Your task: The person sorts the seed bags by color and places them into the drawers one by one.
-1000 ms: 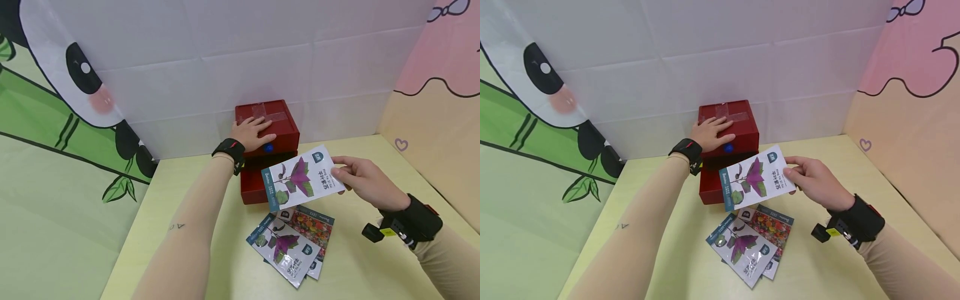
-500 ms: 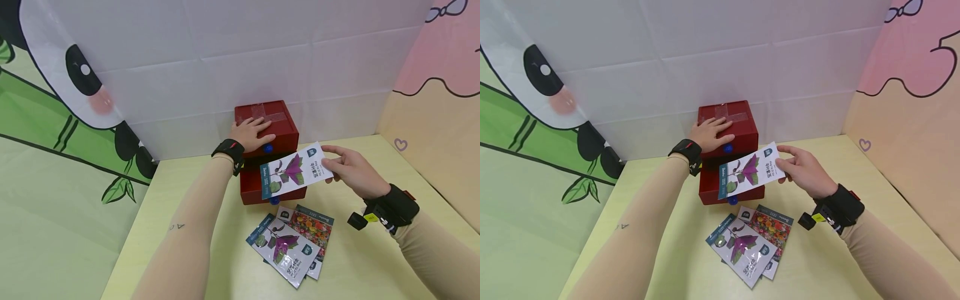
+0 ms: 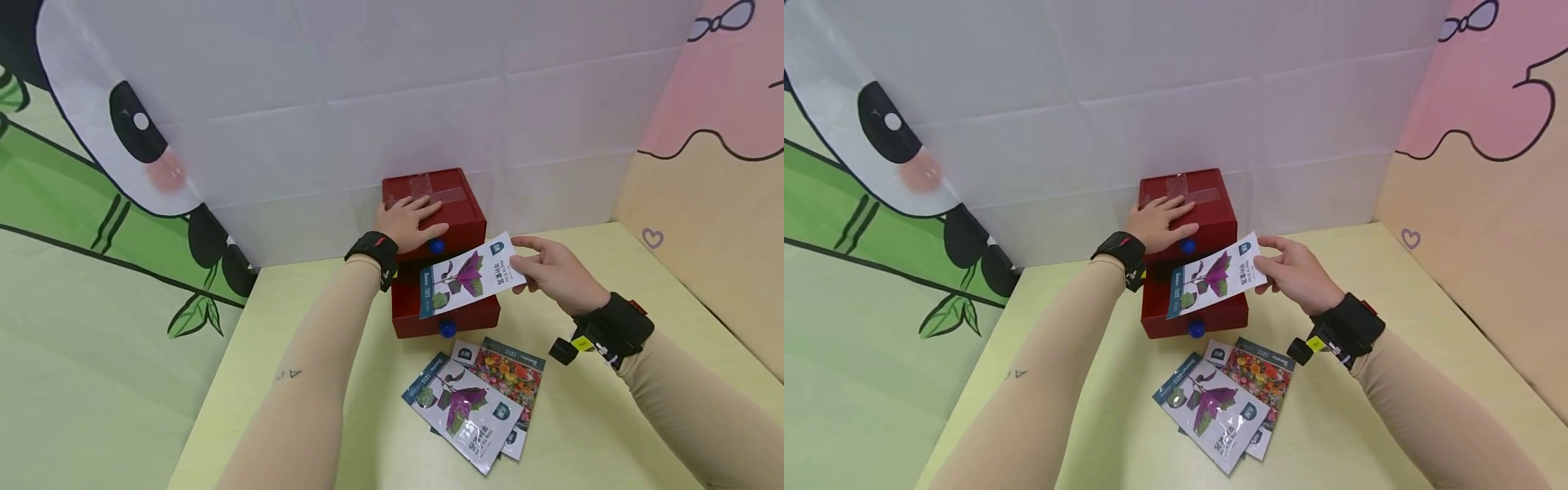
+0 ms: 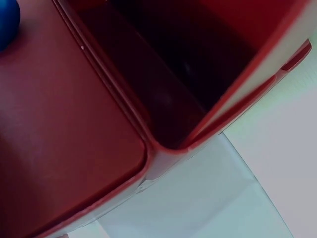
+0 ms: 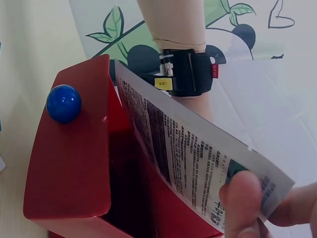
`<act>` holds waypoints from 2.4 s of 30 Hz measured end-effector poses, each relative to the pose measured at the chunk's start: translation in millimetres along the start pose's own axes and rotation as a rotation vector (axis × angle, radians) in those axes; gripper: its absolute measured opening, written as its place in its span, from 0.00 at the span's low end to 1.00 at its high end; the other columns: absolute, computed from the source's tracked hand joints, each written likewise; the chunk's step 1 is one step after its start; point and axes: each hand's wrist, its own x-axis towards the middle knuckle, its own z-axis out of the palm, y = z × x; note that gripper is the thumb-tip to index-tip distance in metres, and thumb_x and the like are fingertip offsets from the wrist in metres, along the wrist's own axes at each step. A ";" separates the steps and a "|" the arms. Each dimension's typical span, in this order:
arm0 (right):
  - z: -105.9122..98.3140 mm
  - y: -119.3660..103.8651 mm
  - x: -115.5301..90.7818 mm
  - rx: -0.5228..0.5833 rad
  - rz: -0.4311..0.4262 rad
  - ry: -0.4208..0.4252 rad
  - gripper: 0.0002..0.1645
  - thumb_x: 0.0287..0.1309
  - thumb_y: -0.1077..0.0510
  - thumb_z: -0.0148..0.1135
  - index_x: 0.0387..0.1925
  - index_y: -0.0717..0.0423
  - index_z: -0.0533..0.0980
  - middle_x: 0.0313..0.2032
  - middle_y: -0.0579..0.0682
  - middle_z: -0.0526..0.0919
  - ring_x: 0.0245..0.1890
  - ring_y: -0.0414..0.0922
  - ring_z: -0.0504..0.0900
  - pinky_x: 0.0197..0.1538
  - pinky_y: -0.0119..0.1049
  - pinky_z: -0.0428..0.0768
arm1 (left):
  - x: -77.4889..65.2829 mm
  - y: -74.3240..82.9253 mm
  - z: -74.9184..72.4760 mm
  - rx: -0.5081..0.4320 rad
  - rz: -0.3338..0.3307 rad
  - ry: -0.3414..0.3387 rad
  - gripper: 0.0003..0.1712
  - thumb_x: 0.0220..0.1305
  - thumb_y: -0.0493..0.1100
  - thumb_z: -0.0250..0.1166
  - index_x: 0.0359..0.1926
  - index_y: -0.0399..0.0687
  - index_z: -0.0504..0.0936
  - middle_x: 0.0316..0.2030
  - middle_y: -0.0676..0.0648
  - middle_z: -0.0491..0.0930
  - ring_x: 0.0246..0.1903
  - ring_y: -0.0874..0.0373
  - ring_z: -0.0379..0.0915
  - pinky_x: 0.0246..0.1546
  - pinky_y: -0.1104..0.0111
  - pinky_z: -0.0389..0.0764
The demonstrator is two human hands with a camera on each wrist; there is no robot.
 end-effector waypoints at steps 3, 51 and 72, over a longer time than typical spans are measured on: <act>2.5 0.5 3.4 0.005 0.007 -0.002 0.36 0.72 0.56 0.50 0.72 0.65 0.49 0.57 0.67 0.73 0.33 0.48 0.81 0.35 0.29 0.74 | -1.0 0.2 0.7 -0.007 0.001 -0.004 0.42 0.62 0.78 0.36 0.74 0.73 0.49 0.74 0.56 0.48 0.73 0.50 0.41 0.66 0.39 0.45; 38.5 38.0 47.3 -0.148 0.074 0.040 0.34 0.69 0.55 0.54 0.70 0.61 0.55 0.51 0.63 0.80 0.41 0.53 0.85 0.46 0.45 0.82 | 1.0 1.3 2.4 -0.007 -0.021 -0.002 0.43 0.60 0.80 0.35 0.74 0.75 0.49 0.74 0.58 0.48 0.73 0.51 0.40 0.67 0.39 0.44; 47.6 39.3 54.4 -0.382 0.007 0.069 0.35 0.65 0.56 0.58 0.68 0.68 0.59 0.41 0.58 0.83 0.36 0.50 0.83 0.45 0.45 0.83 | 1.2 2.4 1.4 0.017 -0.028 0.000 0.43 0.61 0.79 0.34 0.74 0.75 0.48 0.74 0.58 0.47 0.73 0.52 0.40 0.67 0.40 0.44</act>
